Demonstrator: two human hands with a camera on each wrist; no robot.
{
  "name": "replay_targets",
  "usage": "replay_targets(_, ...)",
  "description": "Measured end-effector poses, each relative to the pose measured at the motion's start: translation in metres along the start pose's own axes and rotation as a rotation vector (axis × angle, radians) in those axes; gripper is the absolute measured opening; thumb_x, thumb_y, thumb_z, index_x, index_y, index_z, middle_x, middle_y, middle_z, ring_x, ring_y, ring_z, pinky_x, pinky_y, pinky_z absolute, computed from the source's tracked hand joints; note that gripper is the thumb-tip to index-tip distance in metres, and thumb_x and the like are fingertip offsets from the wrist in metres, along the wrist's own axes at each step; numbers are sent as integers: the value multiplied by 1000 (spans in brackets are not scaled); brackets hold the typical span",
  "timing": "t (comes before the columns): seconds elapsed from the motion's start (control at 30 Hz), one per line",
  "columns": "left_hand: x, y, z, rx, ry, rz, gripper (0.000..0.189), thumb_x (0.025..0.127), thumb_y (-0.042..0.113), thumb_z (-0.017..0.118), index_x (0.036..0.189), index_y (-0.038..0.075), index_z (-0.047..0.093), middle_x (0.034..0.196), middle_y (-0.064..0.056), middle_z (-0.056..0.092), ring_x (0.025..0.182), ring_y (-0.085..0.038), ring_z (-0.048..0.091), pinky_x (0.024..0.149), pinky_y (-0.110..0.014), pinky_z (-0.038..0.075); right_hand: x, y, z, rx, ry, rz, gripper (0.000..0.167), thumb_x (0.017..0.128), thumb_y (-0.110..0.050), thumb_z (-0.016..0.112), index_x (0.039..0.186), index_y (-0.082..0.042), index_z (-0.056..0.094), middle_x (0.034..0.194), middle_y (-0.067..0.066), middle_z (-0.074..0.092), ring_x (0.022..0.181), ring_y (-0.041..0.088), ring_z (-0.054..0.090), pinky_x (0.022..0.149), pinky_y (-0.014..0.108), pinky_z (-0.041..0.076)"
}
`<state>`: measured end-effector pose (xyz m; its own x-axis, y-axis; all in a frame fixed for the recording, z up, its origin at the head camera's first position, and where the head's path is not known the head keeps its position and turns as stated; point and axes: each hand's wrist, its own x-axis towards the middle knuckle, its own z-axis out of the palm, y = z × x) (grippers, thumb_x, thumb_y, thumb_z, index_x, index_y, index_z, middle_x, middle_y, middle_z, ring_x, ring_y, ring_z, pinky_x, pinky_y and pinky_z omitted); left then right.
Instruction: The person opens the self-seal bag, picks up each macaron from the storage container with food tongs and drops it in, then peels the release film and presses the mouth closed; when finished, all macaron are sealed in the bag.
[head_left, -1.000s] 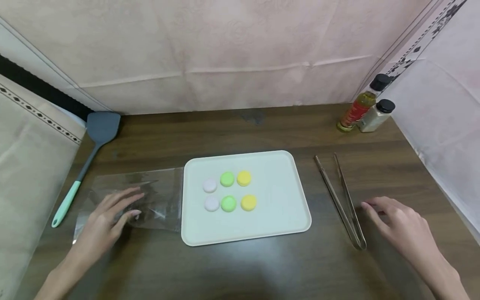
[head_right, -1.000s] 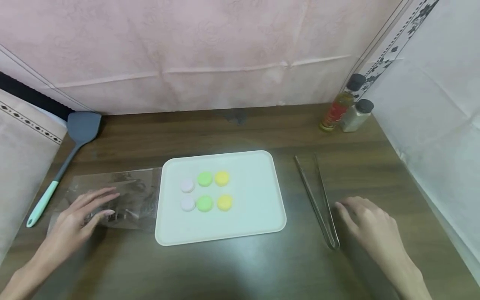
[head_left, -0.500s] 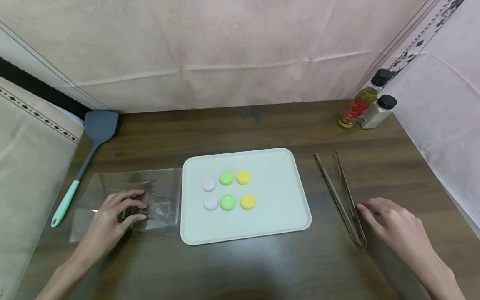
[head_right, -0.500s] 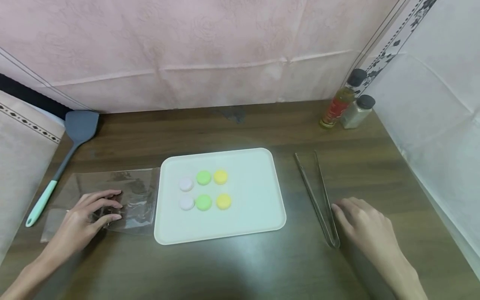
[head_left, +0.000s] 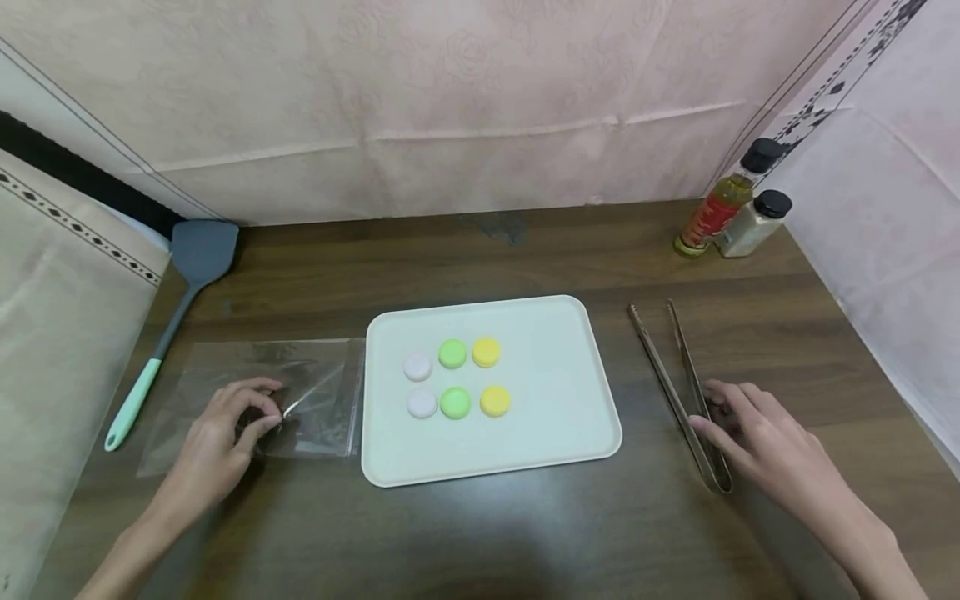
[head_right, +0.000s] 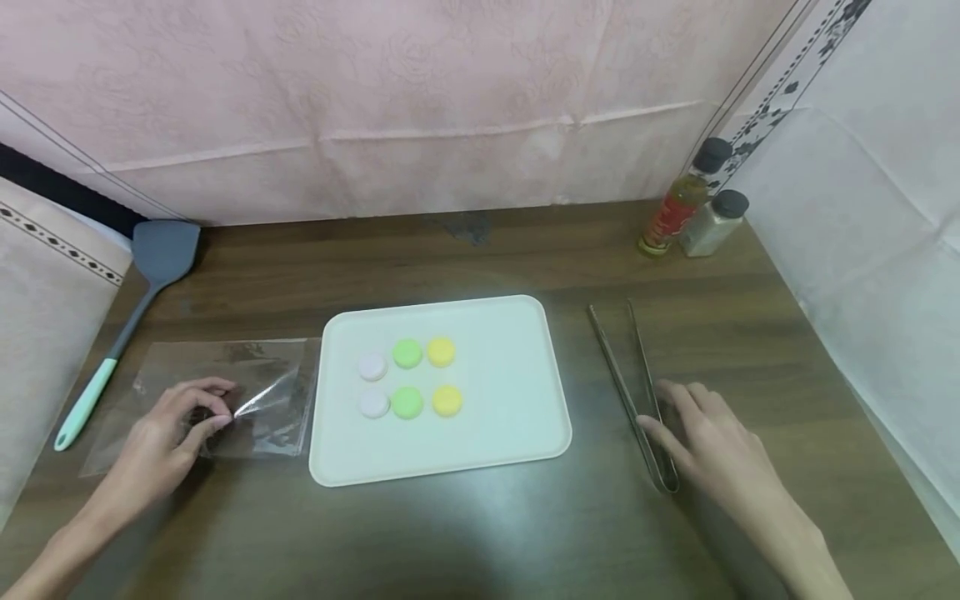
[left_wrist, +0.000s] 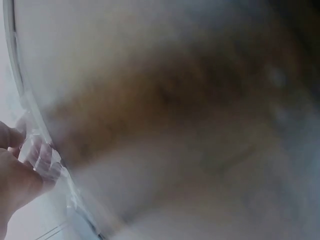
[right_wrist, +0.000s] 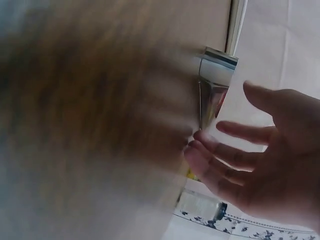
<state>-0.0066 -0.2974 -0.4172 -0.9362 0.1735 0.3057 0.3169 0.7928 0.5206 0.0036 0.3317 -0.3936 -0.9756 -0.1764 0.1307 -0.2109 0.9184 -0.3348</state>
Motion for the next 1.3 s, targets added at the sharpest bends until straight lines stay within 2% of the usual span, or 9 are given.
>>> replay_targets(0.2,0,2,-2,-19,98,3,23,95,-19,72,104,-1,59,120,-20,72,114,14,50,95,-2,36,14,-7,12,48,-68,25,60,101,-38,81,134,4,53,125,29,59,113,49,57,78,70,51)
replay_targets(0.37,-1,5,-7,-27,135,-76,13,103,-13,66,109,-4,58,117,-20,72,112,22,46,94,4,36,29,-19,16,-5,-129,58,52,104,-38,79,125,2,53,120,31,52,109,53,53,62,61,52)
replay_targets(0.5,-2,9,-10,-18,140,-165,9,107,-8,63,113,-6,57,113,-20,72,113,-17,72,94,6,34,37,-25,18,-65,-123,30,35,105,-28,78,110,-1,56,112,29,48,101,52,54,48,52,48)
replay_targets(0.6,-3,11,-11,-1,142,-208,11,107,-7,63,116,-6,57,112,-22,72,113,-55,71,85,6,35,40,-25,19,-72,-78,-16,26,102,-17,80,98,-5,57,108,27,50,96,50,57,47,54,49)
replay_targets(0.67,-3,12,-12,1,146,-229,13,107,-6,64,118,-6,57,112,-23,72,114,-60,70,81,5,35,41,-22,18,-68,-47,-55,25,99,-9,81,92,-7,57,106,25,52,94,48,58,48,57,49)
replay_targets(0.8,-3,13,-11,0,154,-216,23,104,-9,68,126,-7,61,109,-22,72,110,-6,75,81,5,37,44,-8,16,-49,48,-206,35,85,6,85,83,-11,56,99,21,56,85,40,58,54,52,48)
replay_targets(0.9,-4,11,-11,36,164,-153,31,99,-13,73,129,-6,68,102,-17,71,90,18,47,71,1,39,48,3,16,-26,118,-344,40,75,12,85,81,-12,55,95,18,56,79,29,57,57,44,47)
replay_targets(1.03,-5,9,-12,81,169,-89,30,95,-14,77,123,-2,77,99,-15,71,72,6,41,57,-14,33,50,14,12,13,130,-408,41,71,14,84,85,-13,55,105,16,59,79,22,60,59,36,49)
replay_targets(1.3,3,12,-7,83,144,-27,18,94,-13,78,105,1,81,100,-11,72,88,12,49,67,-12,40,46,39,2,139,166,-375,36,80,8,79,82,-17,53,103,2,63,90,-4,53,70,13,34)
